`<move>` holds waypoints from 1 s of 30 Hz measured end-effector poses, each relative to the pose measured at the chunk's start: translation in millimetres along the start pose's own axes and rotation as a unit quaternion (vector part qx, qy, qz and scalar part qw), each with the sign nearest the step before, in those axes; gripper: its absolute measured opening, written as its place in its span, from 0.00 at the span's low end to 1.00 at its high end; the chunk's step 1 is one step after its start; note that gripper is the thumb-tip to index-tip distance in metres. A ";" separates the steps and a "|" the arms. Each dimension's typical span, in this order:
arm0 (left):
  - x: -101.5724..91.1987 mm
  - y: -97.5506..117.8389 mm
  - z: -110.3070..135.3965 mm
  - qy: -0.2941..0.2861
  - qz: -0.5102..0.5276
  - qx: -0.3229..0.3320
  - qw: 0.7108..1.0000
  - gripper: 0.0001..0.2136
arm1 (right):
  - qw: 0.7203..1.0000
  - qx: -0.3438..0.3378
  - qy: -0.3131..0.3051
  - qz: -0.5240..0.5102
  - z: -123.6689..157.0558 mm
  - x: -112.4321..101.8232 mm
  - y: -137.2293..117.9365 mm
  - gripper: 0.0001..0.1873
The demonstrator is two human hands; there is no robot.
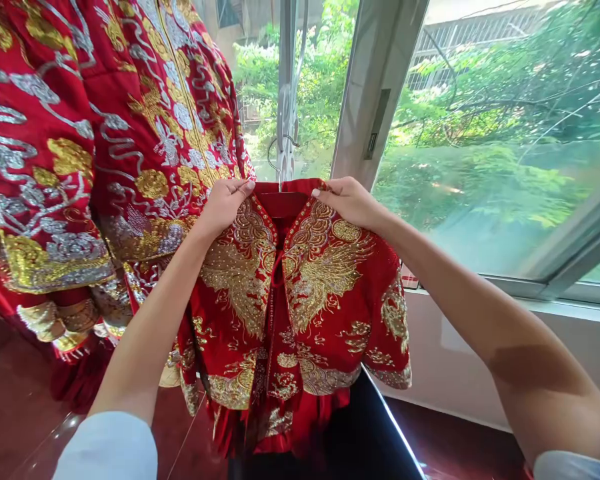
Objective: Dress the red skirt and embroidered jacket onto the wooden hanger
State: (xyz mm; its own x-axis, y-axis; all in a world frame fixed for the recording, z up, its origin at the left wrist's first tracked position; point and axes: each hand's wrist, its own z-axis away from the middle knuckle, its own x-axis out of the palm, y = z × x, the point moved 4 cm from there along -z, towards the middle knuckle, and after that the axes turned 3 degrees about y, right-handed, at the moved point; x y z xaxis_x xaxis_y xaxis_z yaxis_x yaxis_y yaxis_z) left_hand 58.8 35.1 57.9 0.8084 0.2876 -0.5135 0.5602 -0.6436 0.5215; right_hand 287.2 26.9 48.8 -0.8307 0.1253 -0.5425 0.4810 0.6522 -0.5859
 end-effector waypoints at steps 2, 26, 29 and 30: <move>-6.1 1.1 0.1 0.046 0.016 0.020 0.999 0.18 | 1.000 -0.001 0.015 -0.012 -4.6 -1.5 -5.7 0.21; 58.7 -20.3 154.8 0.295 -0.315 0.111 0.895 0.31 | 0.821 -0.125 0.428 0.356 152.8 67.6 -0.3 0.28; 95.5 -41.8 194.0 0.295 -0.389 0.082 0.869 0.32 | 0.822 -0.097 0.378 0.415 170.3 139.8 23.7 0.33; 97.9 -50.0 200.5 0.299 -0.403 0.069 0.862 0.30 | 0.826 -0.074 0.374 0.416 170.2 151.3 36.9 0.33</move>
State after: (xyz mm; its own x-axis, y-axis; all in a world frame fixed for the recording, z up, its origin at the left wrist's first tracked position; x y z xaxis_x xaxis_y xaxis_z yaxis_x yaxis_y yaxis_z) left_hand 73.7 -46.8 -155.0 0.1378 0.9686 -0.2067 0.9902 -0.1298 0.0518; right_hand 227.1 -57.3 -157.3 -0.1973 0.9665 -0.1640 0.9788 0.1848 -0.0884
